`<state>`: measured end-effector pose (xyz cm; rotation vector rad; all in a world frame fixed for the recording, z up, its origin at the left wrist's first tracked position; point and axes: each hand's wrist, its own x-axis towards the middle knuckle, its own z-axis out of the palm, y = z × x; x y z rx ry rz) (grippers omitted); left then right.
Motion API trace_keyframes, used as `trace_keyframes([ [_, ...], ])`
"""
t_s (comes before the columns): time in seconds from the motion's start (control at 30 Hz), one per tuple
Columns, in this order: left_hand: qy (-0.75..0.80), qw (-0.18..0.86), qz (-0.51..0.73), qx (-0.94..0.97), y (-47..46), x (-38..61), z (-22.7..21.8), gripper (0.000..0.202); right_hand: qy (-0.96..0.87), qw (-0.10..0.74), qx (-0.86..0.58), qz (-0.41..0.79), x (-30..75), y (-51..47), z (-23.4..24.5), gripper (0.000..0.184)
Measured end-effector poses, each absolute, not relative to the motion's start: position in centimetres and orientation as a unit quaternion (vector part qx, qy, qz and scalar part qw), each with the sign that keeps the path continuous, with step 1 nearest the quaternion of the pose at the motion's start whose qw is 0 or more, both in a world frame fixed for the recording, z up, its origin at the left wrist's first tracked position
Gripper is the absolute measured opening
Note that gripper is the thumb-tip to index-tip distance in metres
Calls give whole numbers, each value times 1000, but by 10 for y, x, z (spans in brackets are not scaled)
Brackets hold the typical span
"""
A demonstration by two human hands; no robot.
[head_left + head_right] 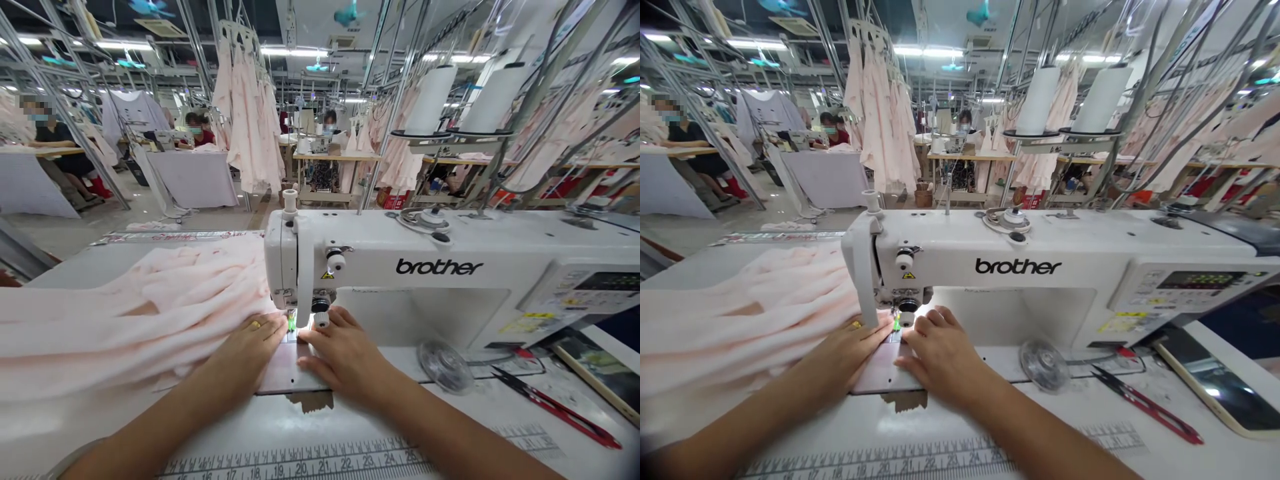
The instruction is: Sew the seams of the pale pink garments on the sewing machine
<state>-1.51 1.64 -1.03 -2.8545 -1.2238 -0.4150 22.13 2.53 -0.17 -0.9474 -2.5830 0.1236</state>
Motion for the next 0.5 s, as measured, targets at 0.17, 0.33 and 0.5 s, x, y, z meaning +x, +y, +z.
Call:
trace_keyframes([
  [0.17, -398, -13, -130, -908, 18, -16, -14, 61, -908, 292, -291, 78, 222, 14, 14, 19],
  [0.33, -444, -4, -123, -887, 33, -33, -12, 50, -842, 434, -268, 173, 242, -33, 67, 19],
  [0.5, -581, 41, -155, -798, 52, -73, -3, 37, -762, 399, -508, -43, 306, -44, 45, 19],
])
